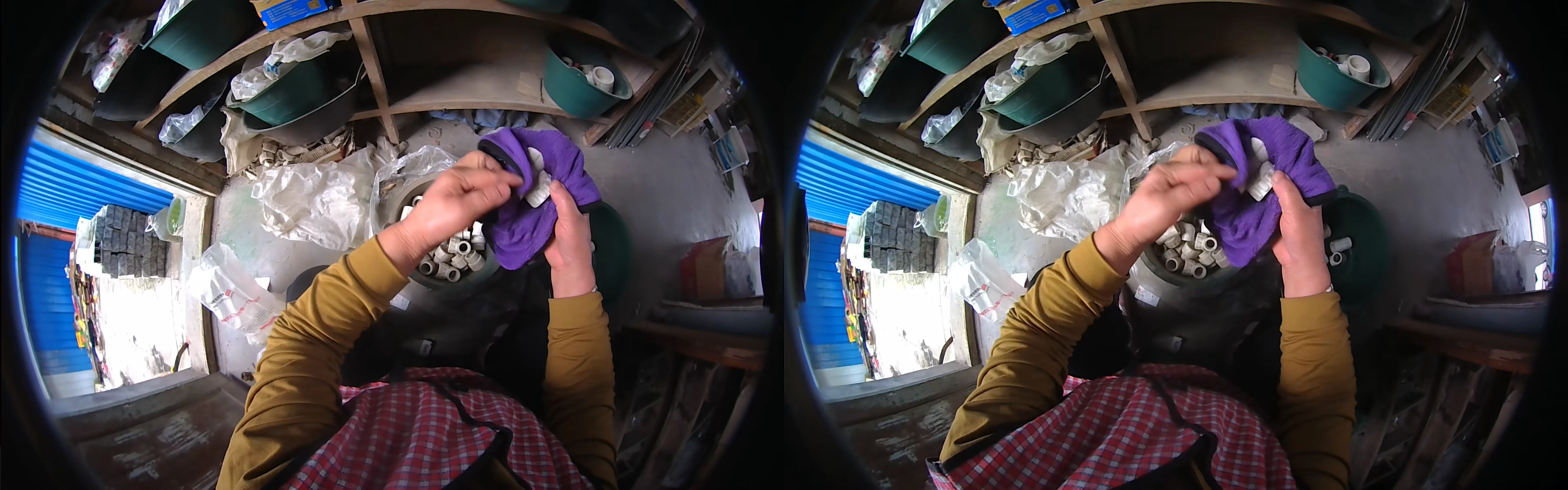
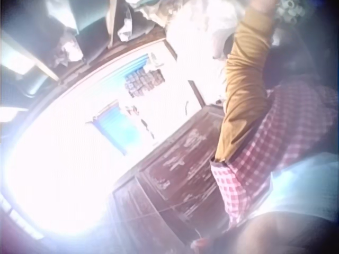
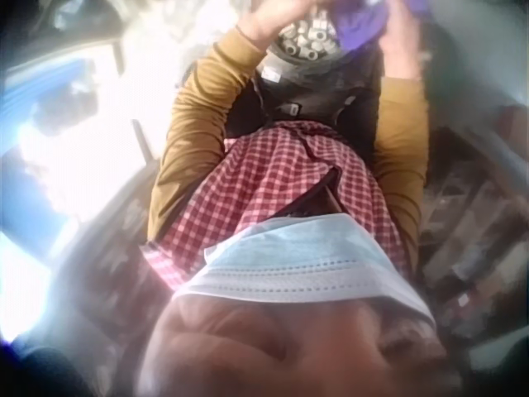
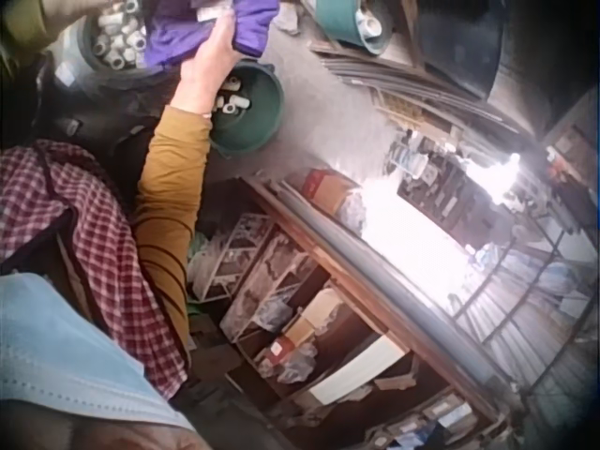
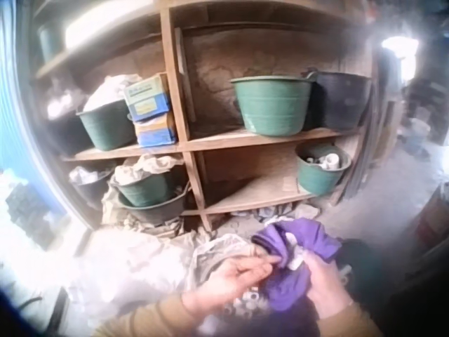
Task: The person sits on the floor and repeatedly picks up small white ceramic pieces from a green bucket, wipes each one with a purple cloth, and places it into a second green bucket. The process is continuous and repetitive, with the person handling the pieces one at a time.
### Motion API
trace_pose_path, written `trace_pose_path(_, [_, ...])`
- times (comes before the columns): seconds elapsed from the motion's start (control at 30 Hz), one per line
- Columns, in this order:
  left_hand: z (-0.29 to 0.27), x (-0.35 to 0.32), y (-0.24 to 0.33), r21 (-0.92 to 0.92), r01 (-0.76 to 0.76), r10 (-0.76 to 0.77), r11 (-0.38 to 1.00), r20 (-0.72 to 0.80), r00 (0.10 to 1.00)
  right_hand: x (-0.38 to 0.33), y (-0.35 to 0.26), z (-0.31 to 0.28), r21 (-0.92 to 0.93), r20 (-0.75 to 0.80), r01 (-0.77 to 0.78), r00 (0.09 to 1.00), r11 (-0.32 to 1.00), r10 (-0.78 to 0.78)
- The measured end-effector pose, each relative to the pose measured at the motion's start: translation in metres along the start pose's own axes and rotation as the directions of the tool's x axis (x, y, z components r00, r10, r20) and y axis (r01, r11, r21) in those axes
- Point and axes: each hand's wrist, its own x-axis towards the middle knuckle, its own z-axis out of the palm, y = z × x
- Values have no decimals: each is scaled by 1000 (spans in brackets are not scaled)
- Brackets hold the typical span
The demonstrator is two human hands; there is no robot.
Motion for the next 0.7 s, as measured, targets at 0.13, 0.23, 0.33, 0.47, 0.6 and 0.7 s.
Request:
trace_pose_path(0.13, [7, -1, -13, 441, -283, 297, 852, 39, 954, -10, 3, 5, -93, 112, 4, 994, 996, 6])
trace_pose_path(0.23, [7, 0, -14, 442, -221, 263, 869, -36, 964, -19, 8, 9, -188, 131, 68, 990, 980, -44])
trace_pose_path(0.33, [3, 4, -17, 404, -149, 184, 902, -48, 982, -23, 10, 7, -338, 143, 154, 983, 929, -111])
trace_pose_path(0.47, [1, 6, -18, -311, 292, -344, 905, -129, 930, -26, 12, 15, -604, 340, 439, 897, 665, -284])
trace_pose_path(0.6, [14, 3, -20, -458, 265, -246, 848, 103, 964, -22, 10, 20, -645, 427, 590, 806, 486, -411])
trace_pose_path(0.7, [20, -1, -4, -347, 238, -220, 907, 90, 971, -18, 13, 18, -619, 225, 477, 869, 624, -441])
